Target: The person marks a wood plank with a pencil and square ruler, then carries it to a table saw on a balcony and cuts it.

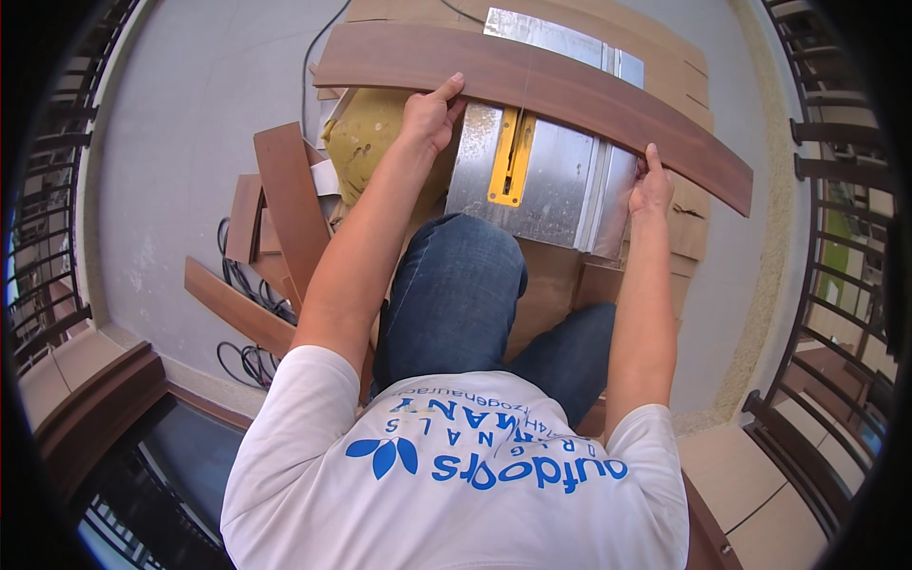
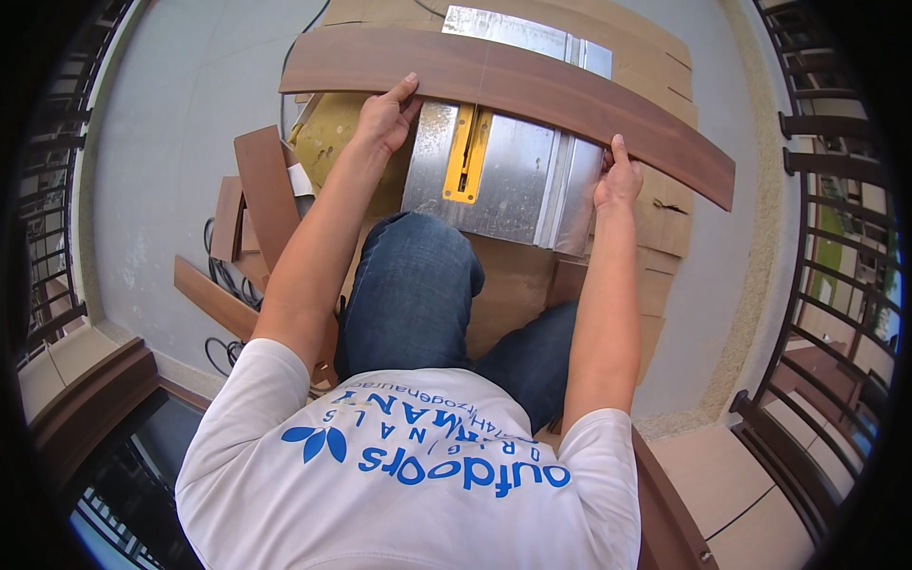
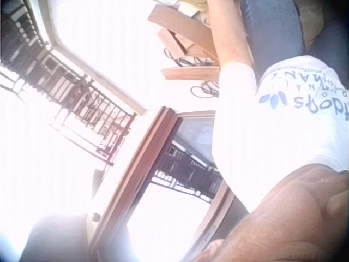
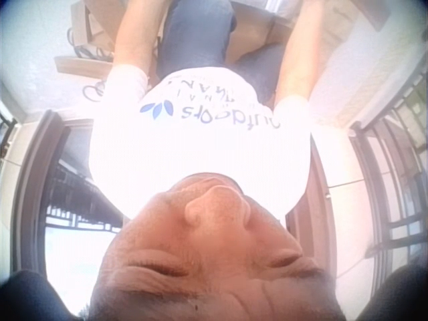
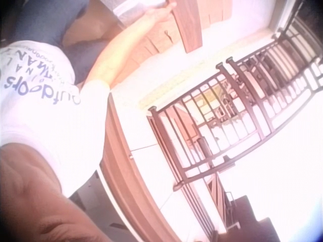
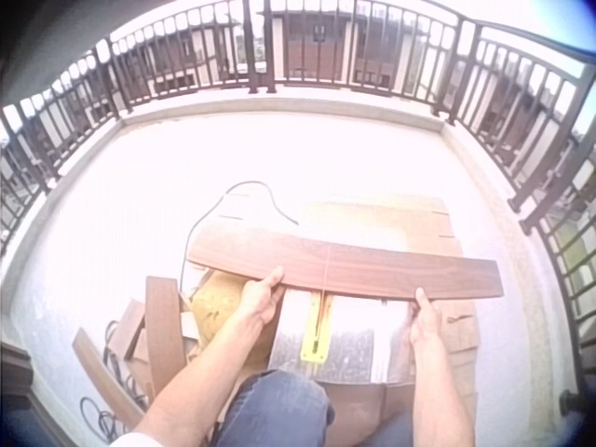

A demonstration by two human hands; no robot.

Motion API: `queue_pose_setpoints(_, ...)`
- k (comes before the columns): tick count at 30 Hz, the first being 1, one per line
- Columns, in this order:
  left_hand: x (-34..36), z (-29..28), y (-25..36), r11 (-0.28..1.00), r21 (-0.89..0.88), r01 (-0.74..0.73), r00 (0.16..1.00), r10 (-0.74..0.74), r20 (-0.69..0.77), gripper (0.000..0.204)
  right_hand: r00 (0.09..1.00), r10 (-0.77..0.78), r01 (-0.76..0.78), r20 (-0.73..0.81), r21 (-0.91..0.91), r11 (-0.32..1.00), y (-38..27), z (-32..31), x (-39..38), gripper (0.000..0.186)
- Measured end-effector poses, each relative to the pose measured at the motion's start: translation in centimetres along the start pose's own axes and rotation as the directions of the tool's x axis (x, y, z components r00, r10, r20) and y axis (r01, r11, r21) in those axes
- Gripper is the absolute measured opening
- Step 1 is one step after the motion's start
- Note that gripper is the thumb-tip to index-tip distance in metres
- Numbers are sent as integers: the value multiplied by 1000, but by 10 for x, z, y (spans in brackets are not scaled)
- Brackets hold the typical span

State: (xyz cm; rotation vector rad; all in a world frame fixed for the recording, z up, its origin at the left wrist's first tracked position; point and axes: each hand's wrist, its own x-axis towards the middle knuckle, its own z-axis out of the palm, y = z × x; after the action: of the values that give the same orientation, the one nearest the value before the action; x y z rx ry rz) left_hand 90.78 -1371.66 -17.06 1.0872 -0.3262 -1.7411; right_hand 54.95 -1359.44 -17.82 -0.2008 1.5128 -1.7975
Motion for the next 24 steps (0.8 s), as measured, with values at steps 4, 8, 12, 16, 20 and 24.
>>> queue_pose_setpoints(4, -1, -2, 0, 1000, -24, 0, 1000, 0, -2, 25, 1000, 12, -12, -14, -3, 1000, 1, -2, -1, 22)
queue_pose_setpoints(8, -5, -2, -1, 1000, -24, 4, 1000, -4, -3, 24, 1000, 23, -23, -12, 3, 1000, 1, -4, -3, 21)
queue_pose_setpoints(12, -8, -3, -2, 1000, 15, 10, 1000, -10, -9, 25, 1000, 14, -14, -24, -1, 1000, 1, -5, -7, 20)
queue_pose_setpoints(16, -8, -5, -2, 1000, 8, 6, 1000, -6, -1, 25, 999, 3, -3, -36, -8, 1000, 1, -4, -9, 21)
queue_pose_setpoints(20, -12, -5, -2, 1000, -14, -2, 1000, 1, -13, 24, 999, 9, -10, -48, -17, 1000, 2, -6, -10, 22)
queue_pose_setpoints(24, -14, -6, -3, 1000, -19, -3, 1000, 3, -11, 24, 999, 14, -14, -46, -12, 1000, 2, -8, -12, 21)
